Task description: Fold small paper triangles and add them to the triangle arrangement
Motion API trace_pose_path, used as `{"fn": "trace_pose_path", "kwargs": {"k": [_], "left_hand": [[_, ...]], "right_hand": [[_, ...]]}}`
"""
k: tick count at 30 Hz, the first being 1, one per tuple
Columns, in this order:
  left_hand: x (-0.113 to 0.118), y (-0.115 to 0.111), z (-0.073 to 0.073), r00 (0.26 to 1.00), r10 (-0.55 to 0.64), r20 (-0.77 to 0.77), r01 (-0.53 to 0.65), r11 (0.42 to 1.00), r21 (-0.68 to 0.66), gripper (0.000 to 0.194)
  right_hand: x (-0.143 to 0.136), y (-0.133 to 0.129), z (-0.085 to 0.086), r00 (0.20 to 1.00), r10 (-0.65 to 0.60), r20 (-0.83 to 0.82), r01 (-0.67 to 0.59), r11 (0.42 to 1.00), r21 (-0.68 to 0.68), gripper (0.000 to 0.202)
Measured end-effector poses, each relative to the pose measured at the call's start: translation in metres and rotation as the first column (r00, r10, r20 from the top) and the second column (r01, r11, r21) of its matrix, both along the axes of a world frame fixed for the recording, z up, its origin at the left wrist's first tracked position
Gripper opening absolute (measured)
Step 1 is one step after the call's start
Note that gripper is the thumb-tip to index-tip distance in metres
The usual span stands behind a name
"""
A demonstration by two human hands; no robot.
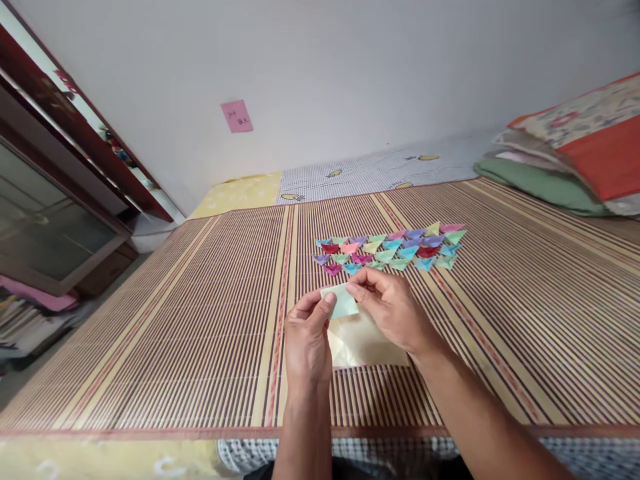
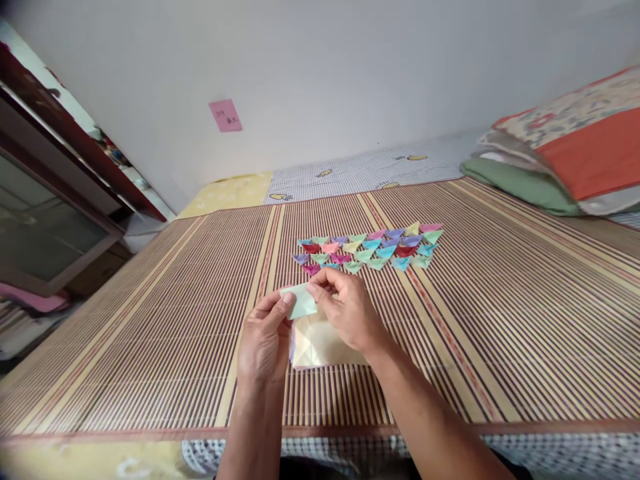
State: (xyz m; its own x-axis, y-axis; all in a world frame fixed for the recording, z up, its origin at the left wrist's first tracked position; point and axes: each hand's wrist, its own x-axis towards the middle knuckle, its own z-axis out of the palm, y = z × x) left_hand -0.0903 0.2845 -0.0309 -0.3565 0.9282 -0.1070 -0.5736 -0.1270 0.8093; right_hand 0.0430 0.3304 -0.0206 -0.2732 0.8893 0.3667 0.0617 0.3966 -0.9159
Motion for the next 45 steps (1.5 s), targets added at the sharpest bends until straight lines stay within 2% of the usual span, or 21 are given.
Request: {"fn": "trace_pose_path", "kwargs": {"k": [3, 6, 14, 19, 24, 26, 29, 32, 34, 36, 40, 45], "left_hand": [[-0.002, -0.001, 0.000, 1.000, -0.016, -0.012, 0.016, 1.000, 0.019, 0.025], [-0.002, -0.003, -0.001, 0.997, 0.002, -0.083, 0.001, 0.999, 0.042, 0.022], [0.000, -0.003, -0.001, 0.986, 0.002, -0.166, 0.008, 0.998, 0.063, 0.022], [-0.001, -0.001, 0.002, 0.993, -0.018, -0.121, 0.024, 0.999, 0.048, 0.029], [-0.001, -0.003, 0.002, 0.992, -0.001, -0.125, 0.013, 0.995, 0.095, 0.029], [-0.003, -0.005, 0.001, 0.982, -0.042, -0.181, 0.060, 0.994, 0.090, 0.028], [-0.006, -0.009, 0.004, 0.925, -0.122, -0.359, 0.162, 0.983, 0.085, 0.027], [-0.007, -0.012, 0.012, 0.848, -0.123, -0.516, 0.204, 0.973, 0.104, 0.030], [-0.006, -0.013, 0.015, 0.821, -0.116, -0.558, 0.211, 0.972, 0.108, 0.031], [-0.003, -0.013, 0.016, 0.836, -0.098, -0.539, 0.191, 0.974, 0.119, 0.027], [0.005, -0.013, 0.012, 0.919, -0.053, -0.390, 0.123, 0.980, 0.156, 0.023], [0.010, -0.011, 0.011, 0.972, -0.164, -0.167, 0.187, 0.974, 0.130, 0.025]], "right_hand": [[0.000, 0.000, -0.001, 0.998, 0.039, -0.048, -0.041, 0.998, -0.040, 0.019], [-0.002, -0.002, 0.001, 0.996, 0.055, -0.076, -0.056, 0.998, -0.012, 0.017], [-0.002, -0.005, 0.008, 0.996, -0.058, -0.072, 0.065, 0.993, 0.101, 0.016], [0.004, -0.004, 0.008, 0.995, 0.032, -0.094, -0.031, 0.999, 0.017, 0.022], [0.006, 0.000, 0.002, 0.989, 0.103, -0.110, -0.100, 0.994, 0.033, 0.019], [0.005, 0.001, 0.000, 0.989, 0.107, -0.105, -0.101, 0.993, 0.061, 0.021], [0.002, 0.002, -0.002, 0.988, 0.096, -0.124, -0.081, 0.989, 0.121, 0.020], [0.000, 0.000, 0.000, 0.971, 0.149, -0.185, -0.125, 0.983, 0.138, 0.016], [-0.001, -0.003, 0.003, 0.961, 0.169, -0.219, -0.146, 0.982, 0.120, 0.008], [-0.003, -0.006, 0.004, 0.955, 0.162, -0.250, -0.144, 0.986, 0.087, 0.011], [-0.005, -0.008, 0.003, 0.935, 0.152, -0.319, -0.141, 0.988, 0.055, 0.015], [-0.008, -0.009, 0.000, 0.948, 0.125, -0.292, -0.119, 0.992, 0.041, 0.006]]}}
